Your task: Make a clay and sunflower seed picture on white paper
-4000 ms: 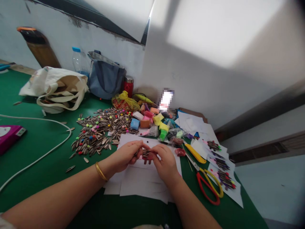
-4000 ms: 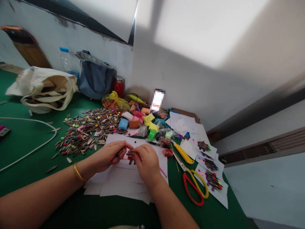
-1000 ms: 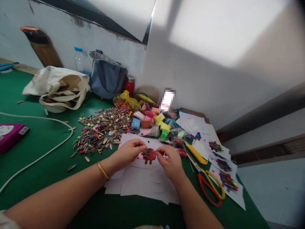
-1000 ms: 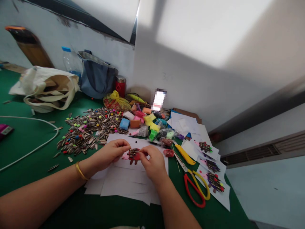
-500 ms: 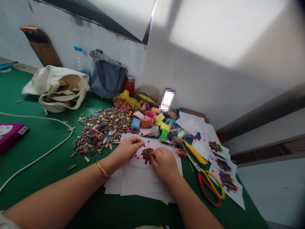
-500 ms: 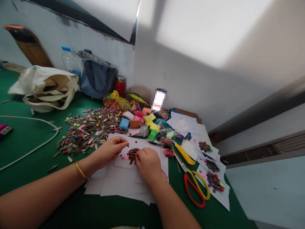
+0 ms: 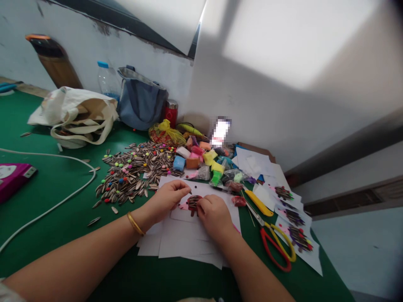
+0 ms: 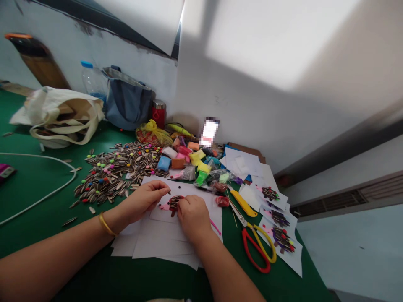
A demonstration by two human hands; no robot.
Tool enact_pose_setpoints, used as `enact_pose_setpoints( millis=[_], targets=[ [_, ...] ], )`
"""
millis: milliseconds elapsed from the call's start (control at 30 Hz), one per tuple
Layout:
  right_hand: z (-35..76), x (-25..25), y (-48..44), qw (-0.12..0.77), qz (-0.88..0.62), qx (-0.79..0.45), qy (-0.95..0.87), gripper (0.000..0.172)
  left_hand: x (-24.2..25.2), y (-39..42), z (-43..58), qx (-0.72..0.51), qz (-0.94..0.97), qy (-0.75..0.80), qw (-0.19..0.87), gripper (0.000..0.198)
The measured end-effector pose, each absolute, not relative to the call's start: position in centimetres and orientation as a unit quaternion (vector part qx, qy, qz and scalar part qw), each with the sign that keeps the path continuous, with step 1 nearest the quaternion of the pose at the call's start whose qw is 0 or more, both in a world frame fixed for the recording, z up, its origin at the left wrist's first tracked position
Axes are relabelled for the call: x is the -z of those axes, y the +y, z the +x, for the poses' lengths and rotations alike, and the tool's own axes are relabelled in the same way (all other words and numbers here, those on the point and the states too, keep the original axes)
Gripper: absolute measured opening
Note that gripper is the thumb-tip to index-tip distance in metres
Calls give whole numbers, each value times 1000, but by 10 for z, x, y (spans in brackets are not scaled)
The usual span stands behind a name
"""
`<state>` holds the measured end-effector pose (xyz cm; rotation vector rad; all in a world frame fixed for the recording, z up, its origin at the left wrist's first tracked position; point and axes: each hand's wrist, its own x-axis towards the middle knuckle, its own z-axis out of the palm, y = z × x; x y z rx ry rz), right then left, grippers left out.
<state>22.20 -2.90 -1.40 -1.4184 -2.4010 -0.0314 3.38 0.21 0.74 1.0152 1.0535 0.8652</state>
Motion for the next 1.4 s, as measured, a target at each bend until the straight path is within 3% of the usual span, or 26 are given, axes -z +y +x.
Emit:
enact_pose_setpoints(
  millis=[367, 800, 1167, 1400],
  targets=[
    [227, 11, -30, 211, -493, -20, -844, 10, -9, 0, 35, -377, 453, 464, 661, 32],
    [221, -7, -43, 363, -452, -68, -812, 7, -11, -8, 37, -327, 524, 443, 649, 35],
    [222, -6, -45, 406, -442, -84, -795, 14, -19, -12, 40, -316, 535, 426, 658, 38],
    [226, -7, -38, 386, -451, -198, -780, 13, -13, -6, 35, -275, 598, 419, 626, 42]
  ],
)
